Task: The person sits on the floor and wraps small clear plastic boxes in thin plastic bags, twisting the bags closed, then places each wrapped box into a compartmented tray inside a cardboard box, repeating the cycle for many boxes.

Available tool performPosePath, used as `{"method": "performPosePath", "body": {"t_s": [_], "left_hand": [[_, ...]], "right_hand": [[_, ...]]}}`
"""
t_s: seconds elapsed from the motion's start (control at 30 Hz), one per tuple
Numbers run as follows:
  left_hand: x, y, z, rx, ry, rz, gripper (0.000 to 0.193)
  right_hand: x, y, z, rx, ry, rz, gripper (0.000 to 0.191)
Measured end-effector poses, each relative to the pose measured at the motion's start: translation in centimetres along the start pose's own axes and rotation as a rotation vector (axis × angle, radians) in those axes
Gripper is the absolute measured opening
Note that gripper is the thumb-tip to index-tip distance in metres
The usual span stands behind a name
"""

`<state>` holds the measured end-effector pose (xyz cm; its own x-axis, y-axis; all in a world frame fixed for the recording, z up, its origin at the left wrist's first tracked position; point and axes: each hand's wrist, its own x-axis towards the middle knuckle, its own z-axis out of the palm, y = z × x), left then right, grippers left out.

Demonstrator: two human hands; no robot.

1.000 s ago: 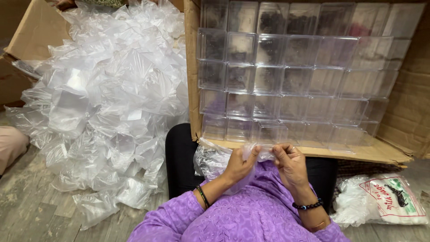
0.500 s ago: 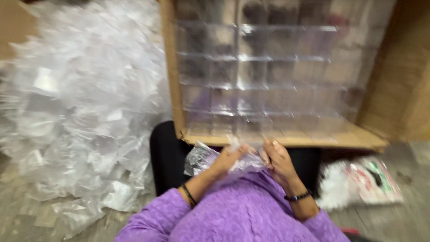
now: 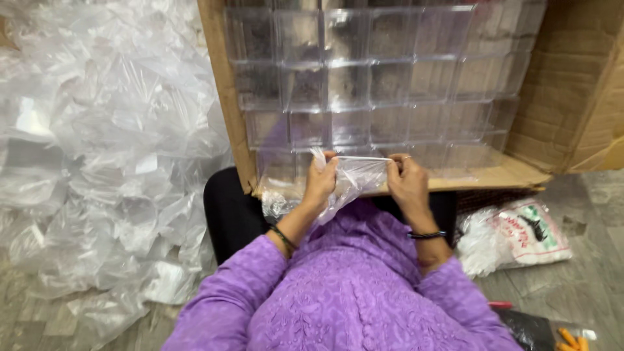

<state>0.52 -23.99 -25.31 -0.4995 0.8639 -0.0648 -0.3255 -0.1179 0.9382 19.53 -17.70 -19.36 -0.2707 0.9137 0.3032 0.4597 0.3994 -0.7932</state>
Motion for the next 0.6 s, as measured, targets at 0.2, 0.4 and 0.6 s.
{"method": "performPosePath", "body": {"t_s": [0.2, 0.4, 0.6], "left_hand": [[0.2, -1.8, 1.5, 0.051, 0.054, -0.057, 0.028], [-1.8, -1.1, 0.1, 0.048, 0.024, -0.164, 0.035], [-1.7, -2.2, -0.8, -0.035, -0.007, -0.069, 0.025]], "right_hand": [[0.9, 1.8, 2.2, 0.041, -0.013, 0.121, 0.035], [-1.9, 2.7, 2.7, 0.112, 0.043, 0.070, 0.034], [-5.1, 3.7, 3.2, 0.186, 0.026, 0.094, 0.026]]}}
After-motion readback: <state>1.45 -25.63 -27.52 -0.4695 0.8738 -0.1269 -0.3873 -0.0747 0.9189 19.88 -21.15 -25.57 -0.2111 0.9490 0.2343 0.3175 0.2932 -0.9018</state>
